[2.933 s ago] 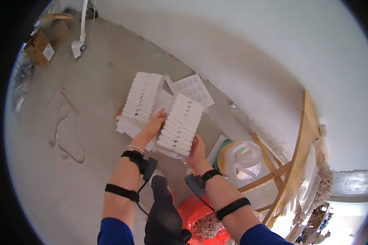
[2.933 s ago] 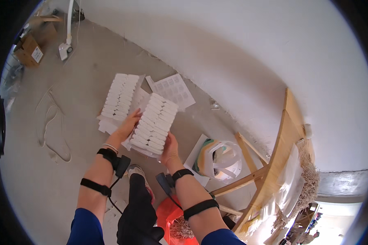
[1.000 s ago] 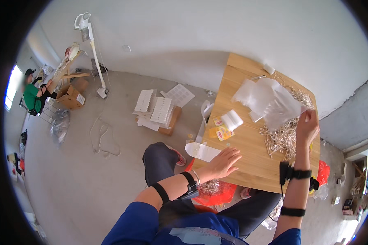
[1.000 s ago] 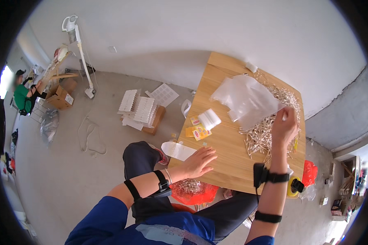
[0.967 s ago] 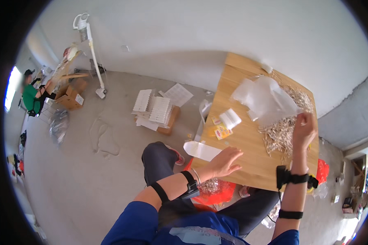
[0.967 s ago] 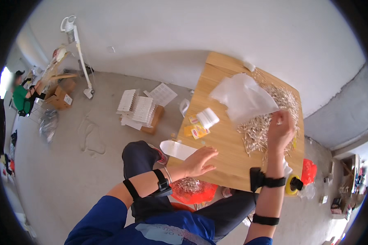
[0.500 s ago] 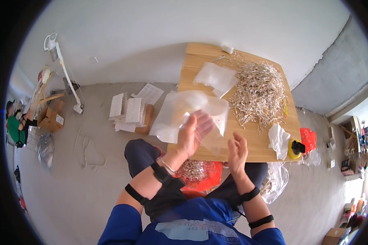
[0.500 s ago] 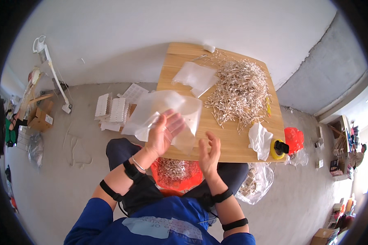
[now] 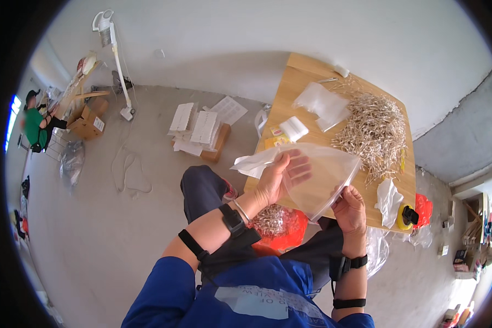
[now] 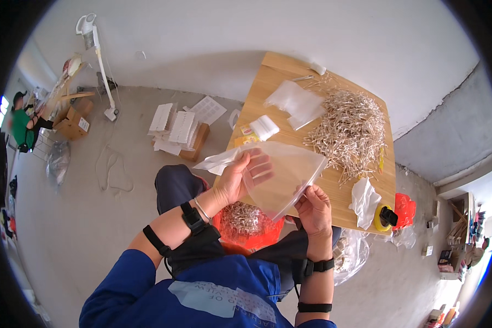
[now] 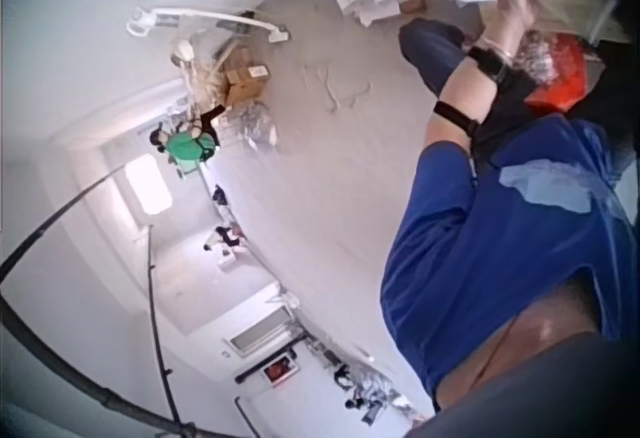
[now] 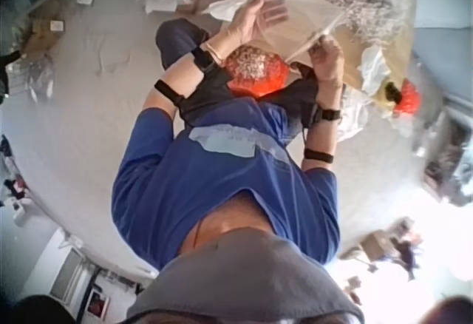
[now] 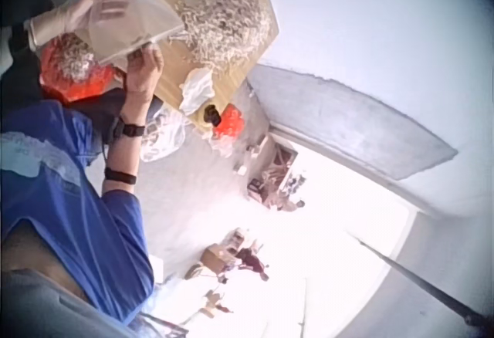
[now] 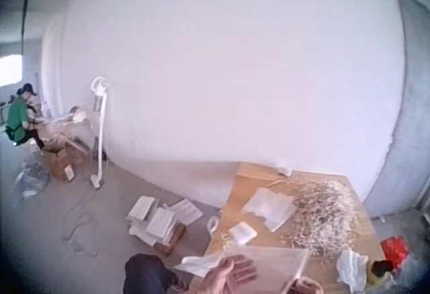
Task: Bagging cotton swabs into small plastic bags and then consolidating them into a larger bag.
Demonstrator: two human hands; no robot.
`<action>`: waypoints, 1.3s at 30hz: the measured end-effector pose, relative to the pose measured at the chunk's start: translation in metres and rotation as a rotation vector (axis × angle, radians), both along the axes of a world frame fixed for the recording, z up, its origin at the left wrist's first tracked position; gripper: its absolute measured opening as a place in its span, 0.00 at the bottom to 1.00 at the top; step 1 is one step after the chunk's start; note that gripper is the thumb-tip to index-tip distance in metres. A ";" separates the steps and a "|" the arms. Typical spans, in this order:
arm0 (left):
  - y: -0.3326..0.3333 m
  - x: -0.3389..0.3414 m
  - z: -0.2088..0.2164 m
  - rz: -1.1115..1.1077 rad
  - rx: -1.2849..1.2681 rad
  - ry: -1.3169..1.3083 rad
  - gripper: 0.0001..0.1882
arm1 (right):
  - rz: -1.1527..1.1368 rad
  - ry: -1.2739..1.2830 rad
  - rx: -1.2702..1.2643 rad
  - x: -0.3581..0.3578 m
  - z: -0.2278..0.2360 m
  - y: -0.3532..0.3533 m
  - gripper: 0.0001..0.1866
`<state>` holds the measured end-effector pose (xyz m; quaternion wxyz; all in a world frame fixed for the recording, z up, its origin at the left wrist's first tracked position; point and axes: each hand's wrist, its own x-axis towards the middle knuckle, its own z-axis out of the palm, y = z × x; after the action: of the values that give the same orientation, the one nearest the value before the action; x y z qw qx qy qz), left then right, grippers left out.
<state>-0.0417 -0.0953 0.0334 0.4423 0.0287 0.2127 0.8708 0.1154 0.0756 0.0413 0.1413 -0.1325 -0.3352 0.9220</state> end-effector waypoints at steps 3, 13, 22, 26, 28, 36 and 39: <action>0.003 0.002 -0.001 -0.069 -0.033 0.049 0.19 | -0.045 -0.012 0.096 0.010 0.014 0.001 0.04; -0.011 0.010 0.051 -0.697 -0.584 1.168 0.14 | -0.327 0.028 0.334 0.010 0.073 0.001 0.03; 0.002 0.051 0.066 0.105 -0.541 1.332 0.08 | -0.291 -0.154 0.533 -0.015 0.052 -0.050 0.05; -0.007 0.046 0.061 0.003 -0.598 1.310 0.07 | -0.211 -0.306 0.692 -0.014 0.049 -0.055 0.08; -0.009 0.040 0.059 -0.045 -0.613 1.317 0.06 | -0.232 -0.302 0.718 -0.017 0.042 -0.057 0.09; 0.000 0.032 0.058 0.110 -0.717 1.536 0.06 | -0.293 -0.395 1.007 -0.026 0.046 -0.063 0.11; 0.003 0.036 0.058 0.257 -0.812 1.785 0.04 | -0.416 -0.381 1.173 -0.028 0.047 -0.065 0.11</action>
<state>-0.0055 -0.0922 0.0915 -0.0019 0.4976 0.7522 0.4321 0.0877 0.0107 0.0879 0.3037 -0.2566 -0.7694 0.4999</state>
